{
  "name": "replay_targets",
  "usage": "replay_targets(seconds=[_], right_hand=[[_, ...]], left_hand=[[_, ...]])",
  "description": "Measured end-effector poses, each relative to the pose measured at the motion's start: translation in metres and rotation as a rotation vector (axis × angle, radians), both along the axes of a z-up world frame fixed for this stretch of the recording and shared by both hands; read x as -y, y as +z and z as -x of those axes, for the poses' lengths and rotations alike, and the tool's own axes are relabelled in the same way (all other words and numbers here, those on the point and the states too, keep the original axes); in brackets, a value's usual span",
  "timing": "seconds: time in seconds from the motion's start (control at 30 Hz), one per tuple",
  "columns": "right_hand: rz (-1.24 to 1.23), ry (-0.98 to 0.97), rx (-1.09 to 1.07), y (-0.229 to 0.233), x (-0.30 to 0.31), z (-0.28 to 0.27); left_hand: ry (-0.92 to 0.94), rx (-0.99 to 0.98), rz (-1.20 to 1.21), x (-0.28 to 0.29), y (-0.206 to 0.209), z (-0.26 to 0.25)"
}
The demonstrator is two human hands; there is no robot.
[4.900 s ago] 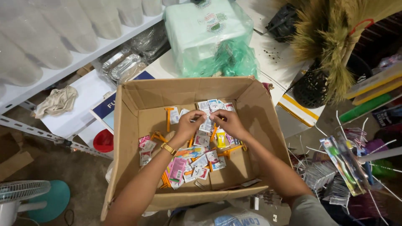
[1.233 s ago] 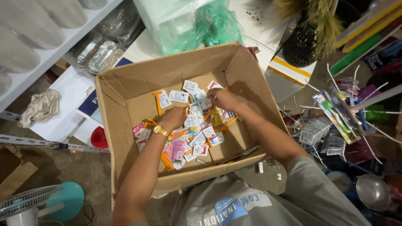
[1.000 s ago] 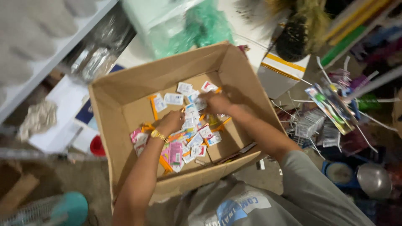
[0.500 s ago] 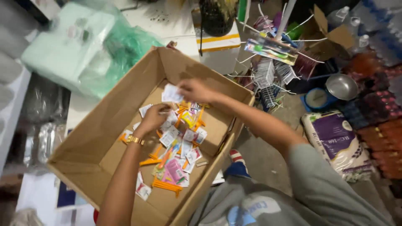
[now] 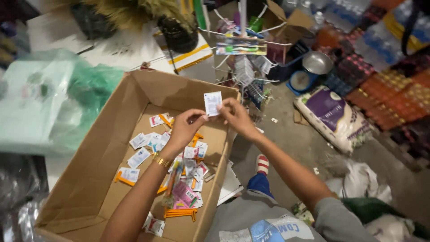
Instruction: The person picks up small packaged items from a cardboard box and hangs them onto a white wire display rack. They repeatedly reach into the box, select items, and place them on the rack, occasionally adjusting the items already on the display.
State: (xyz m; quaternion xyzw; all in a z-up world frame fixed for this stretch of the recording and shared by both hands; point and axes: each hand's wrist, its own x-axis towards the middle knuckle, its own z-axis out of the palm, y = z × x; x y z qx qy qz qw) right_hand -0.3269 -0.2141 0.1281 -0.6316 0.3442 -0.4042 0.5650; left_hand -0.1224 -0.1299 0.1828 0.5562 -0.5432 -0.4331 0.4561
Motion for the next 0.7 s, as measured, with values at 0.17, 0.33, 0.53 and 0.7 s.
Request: replay_targets(seconds=[0.17, 0.33, 0.53, 0.7], right_hand=[[0.012, 0.038, 0.16, -0.005, -0.027, -0.015], [0.255, -0.149, -0.055, 0.026, -0.05, -0.046], [0.387, -0.371, -0.373, 0.012, -0.051, -0.053], [0.404, -0.322, -0.252, 0.039, -0.057, -0.037]], left_hand=[[0.019, -0.033, -0.035, -0.007, -0.021, -0.013], [0.063, -0.066, -0.06, -0.01, -0.029, -0.033], [0.084, -0.017, 0.011, -0.004, -0.041, -0.056], [0.181, 0.136, 0.069, -0.008, -0.018, -0.049]])
